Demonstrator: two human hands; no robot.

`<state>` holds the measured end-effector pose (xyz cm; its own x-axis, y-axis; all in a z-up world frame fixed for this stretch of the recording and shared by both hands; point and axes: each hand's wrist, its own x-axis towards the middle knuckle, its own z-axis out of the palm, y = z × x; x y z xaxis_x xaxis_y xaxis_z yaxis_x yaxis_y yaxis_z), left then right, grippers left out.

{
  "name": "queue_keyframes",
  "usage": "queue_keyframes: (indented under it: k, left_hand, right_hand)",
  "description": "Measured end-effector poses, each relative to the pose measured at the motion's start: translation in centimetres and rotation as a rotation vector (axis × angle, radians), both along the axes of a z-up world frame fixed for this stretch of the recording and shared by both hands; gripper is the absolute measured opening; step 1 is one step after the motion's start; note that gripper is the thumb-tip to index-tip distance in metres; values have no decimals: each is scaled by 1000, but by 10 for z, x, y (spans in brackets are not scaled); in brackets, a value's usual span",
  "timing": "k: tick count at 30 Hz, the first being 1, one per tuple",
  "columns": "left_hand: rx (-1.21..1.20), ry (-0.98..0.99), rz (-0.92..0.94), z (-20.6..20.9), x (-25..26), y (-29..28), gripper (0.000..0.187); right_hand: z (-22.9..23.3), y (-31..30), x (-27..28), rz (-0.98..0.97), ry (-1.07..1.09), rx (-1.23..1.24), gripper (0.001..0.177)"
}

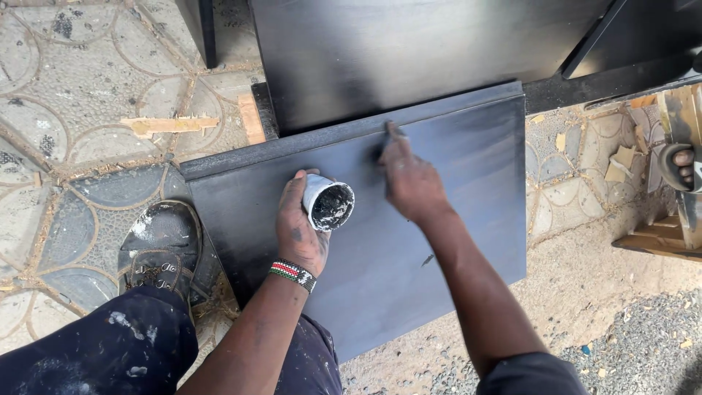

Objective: The person uses a putty knife to scoop a dark filler from a small container and applies it to gaps and holes on a black wooden board. The person repeatedly scoops the filler and spreads it into the seams and a circular hole on the board's edge.

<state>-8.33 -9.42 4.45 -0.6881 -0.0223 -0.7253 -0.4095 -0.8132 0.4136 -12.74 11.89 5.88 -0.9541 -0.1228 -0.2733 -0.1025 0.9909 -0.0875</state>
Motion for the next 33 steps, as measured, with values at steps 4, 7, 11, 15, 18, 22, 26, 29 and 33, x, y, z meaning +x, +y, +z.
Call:
queue_keyframes:
  k: [4, 7, 11, 15, 18, 22, 26, 29, 33]
  left_hand:
    - [-1, 5, -64, 3, 7, 6, 35]
    - [14, -26, -125, 10, 17, 14, 36]
    - [-8, -14, -141, 12, 16, 13, 38]
    - [-33, -22, -45, 6, 3, 4, 37]
    - [-14, -15, 19, -1, -3, -8, 38]
    - [-25, -23, 52, 11, 1, -32, 36]
    - [-38, -69, 160, 13, 13, -63, 34]
    - [-80, -75, 233, 6, 24, -96, 33]
    - [-102, -78, 367, -5, 40, -134, 33]
  right_hand:
    - [-47, 110, -28, -70, 37, 92, 56]
    - [-56, 162, -43, -241, 40, -3, 26]
    - [-18, 92, -29, -227, -52, -59, 28]
    - [-26, -2, 2, 157, -69, 117, 44]
    - [-39, -12, 5, 95, -25, -15, 55]
    - [-31, 33, -10, -47, -37, 21, 66]
    - [-73, -1, -9, 42, 206, -2, 21]
    - [-51, -84, 5, 153, 104, -21, 24]
    - [-30, -95, 8, 328, 144, -37, 23]
